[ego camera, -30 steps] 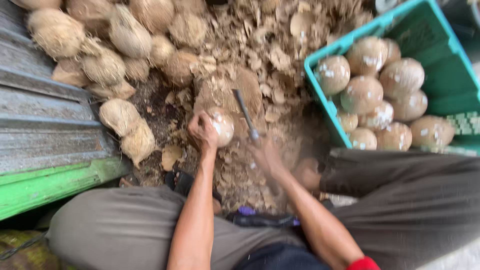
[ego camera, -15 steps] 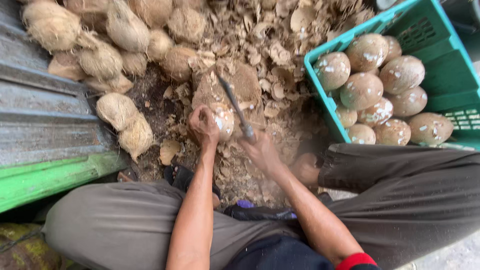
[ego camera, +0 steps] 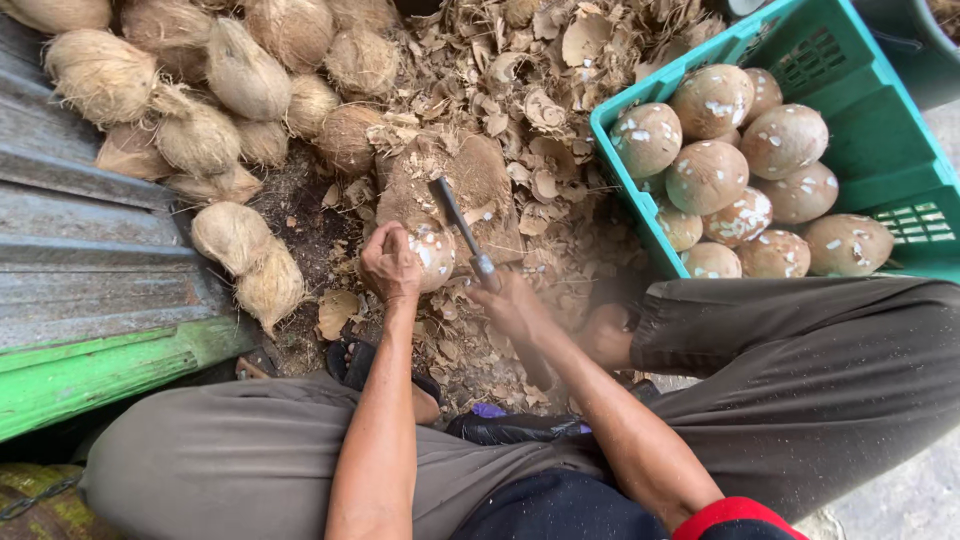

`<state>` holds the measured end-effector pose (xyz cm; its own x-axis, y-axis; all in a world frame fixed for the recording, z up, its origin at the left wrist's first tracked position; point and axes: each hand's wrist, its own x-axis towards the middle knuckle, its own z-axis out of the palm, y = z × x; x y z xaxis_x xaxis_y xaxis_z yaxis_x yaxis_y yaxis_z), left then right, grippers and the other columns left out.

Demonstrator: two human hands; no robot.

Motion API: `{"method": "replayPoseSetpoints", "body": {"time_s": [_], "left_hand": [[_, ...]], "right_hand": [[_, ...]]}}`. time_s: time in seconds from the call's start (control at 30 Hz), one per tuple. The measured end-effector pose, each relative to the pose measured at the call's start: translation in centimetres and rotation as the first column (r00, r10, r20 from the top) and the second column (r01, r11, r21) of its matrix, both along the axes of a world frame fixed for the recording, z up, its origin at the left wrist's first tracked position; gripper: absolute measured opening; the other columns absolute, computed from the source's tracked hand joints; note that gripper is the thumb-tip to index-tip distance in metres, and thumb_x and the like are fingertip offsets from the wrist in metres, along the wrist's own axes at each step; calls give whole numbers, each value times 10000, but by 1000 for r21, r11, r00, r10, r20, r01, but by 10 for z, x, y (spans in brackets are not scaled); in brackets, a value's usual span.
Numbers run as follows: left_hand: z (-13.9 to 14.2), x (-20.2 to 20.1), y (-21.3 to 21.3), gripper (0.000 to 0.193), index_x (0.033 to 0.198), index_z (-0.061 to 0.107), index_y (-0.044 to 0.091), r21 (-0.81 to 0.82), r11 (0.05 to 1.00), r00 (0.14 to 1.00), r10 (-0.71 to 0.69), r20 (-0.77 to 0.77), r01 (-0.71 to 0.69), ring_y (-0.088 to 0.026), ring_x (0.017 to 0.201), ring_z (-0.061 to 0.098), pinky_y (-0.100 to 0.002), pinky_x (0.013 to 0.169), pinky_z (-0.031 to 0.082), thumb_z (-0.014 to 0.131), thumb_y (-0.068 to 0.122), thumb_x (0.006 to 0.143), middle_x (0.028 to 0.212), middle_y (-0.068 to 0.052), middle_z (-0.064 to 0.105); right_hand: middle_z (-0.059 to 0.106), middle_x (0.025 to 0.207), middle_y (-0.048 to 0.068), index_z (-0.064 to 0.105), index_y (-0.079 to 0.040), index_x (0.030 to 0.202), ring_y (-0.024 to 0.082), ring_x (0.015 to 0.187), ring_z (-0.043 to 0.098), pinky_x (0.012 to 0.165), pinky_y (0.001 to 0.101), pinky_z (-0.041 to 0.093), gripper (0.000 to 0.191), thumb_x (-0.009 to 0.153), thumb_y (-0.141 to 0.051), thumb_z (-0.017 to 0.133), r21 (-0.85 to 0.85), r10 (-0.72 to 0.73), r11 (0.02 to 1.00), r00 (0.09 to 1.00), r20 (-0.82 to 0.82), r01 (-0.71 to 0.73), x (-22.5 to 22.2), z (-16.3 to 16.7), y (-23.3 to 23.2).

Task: The person sits on the ground and uses a machete to peel the husk off a coconut. They rotate the coconut repeatedly to remove the fibrous outer layer and place the peeled coconut into a green crate.

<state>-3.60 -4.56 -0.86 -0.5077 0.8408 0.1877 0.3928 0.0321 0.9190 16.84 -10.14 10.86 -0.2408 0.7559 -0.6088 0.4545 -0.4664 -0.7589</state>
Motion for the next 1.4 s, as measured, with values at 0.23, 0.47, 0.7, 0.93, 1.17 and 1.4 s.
{"method": "replayPoseSetpoints", "body": {"time_s": [0.23,0.47,0.7,0.93,1.17,1.4], "left_hand": [[2,-7,-2,429,857,750,108,-126,990,994,59,-90,-70,-180,645,560,-388,651,484,494,427,987,748,-27,654],[7,-10,-6,436,833,718,77,-243,964,993,117,3,-113,-216,670,567,-421,661,454,568,466,959,707,-71,626],[14,-3,-14,394,1001,668,305,-444,827,802,505,319,-344,-119,850,675,-386,744,526,441,624,957,941,50,665],[17,12,-22,471,1048,724,127,-148,951,957,250,-146,-271,-237,986,647,-425,814,530,460,517,1038,1097,-89,690],[16,25,-24,458,1135,713,146,28,979,946,203,-252,-202,-223,977,638,-399,818,517,419,488,1058,1111,-84,681],[14,29,-24,457,1093,717,146,51,980,894,197,-402,-193,-226,943,621,-394,809,503,394,465,1040,1137,-93,710]], "right_hand": [[593,663,50,582,-158,939,152,486,469,432,314,421,269,1082,-373,505,250,-46,967,999,5,43,-6,23,4],[647,780,44,659,-85,1066,128,607,586,540,319,518,239,1007,-295,564,-71,8,997,995,103,-1,-1,2,4],[625,704,47,640,-124,1010,163,563,623,514,333,549,231,985,-333,544,-12,53,999,993,106,-52,5,-3,15],[681,696,57,735,-53,947,141,583,630,574,375,530,242,955,-256,604,329,39,944,999,-16,-31,-4,-1,1],[625,659,32,701,-63,923,120,488,522,441,311,477,280,1014,-295,572,266,-6,964,1000,-13,10,6,-12,-3],[638,674,75,697,-30,976,126,461,520,407,307,467,210,1005,-193,568,31,94,995,989,111,-98,2,-70,-4]]}}
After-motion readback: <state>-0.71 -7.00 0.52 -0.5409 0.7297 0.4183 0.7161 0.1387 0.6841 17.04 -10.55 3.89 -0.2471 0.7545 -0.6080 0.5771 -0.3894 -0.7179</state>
